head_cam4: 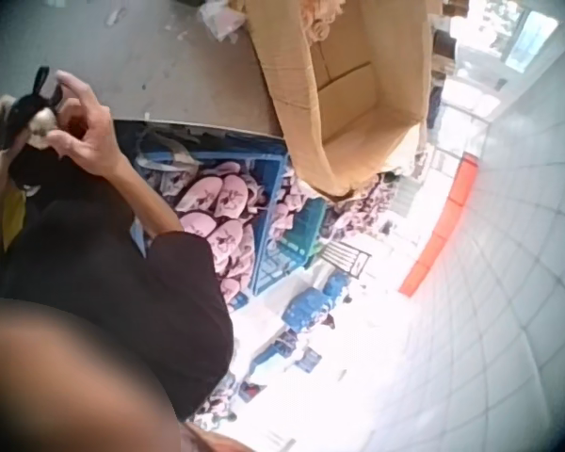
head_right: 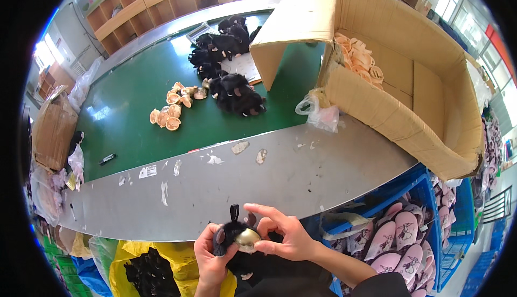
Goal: The person repeatedly picks up black slipper uppers and beige insoles, inserts the insoles into the uppers, and places the assembled slippers on the table. The person handles items one at a time and continues the same assembly cycle throughout the clip.
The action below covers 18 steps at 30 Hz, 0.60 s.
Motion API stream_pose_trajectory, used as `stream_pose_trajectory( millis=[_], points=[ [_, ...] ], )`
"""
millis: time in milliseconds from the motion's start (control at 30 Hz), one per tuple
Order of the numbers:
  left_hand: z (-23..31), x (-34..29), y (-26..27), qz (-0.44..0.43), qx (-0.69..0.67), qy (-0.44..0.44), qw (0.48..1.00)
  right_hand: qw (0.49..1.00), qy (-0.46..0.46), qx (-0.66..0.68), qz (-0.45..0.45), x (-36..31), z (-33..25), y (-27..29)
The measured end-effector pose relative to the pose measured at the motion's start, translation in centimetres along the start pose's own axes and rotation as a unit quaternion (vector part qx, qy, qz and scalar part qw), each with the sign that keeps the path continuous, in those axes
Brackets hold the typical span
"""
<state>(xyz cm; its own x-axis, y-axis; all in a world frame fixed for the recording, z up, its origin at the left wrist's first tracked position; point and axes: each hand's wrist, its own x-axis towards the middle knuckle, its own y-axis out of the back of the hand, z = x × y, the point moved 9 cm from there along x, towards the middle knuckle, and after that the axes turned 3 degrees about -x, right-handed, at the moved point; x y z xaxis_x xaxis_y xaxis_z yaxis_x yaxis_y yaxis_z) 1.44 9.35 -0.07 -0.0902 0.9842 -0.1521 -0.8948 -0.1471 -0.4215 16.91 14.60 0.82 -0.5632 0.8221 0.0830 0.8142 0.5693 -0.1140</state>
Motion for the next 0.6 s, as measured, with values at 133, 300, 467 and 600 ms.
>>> stream_pose_trajectory(
  millis=[133, 300, 467, 600],
  points=[
    [0.1, 0.3, -0.6, -0.055, 0.004, -0.002, 0.998, 0.961, -0.138, 0.191, -0.142, -0.8, 4.6, -1.8],
    [1.9, 0.6, -1.2, -0.125, 0.032, -0.06, 0.99, 0.908, -0.225, 0.303, -0.181, -0.9, 5.4, -3.6],
    [2.4, -0.4, -0.7, -0.092, 0.032, -0.05, 0.994, 0.899, -0.209, 0.307, -0.233, -0.9, 5.5, -4.9],
    [1.9, -0.3, -0.5, -0.113, 0.011, -0.039, 0.993, 0.901, -0.221, 0.293, -0.231, -1.4, 5.0, -4.7]
  ],
)
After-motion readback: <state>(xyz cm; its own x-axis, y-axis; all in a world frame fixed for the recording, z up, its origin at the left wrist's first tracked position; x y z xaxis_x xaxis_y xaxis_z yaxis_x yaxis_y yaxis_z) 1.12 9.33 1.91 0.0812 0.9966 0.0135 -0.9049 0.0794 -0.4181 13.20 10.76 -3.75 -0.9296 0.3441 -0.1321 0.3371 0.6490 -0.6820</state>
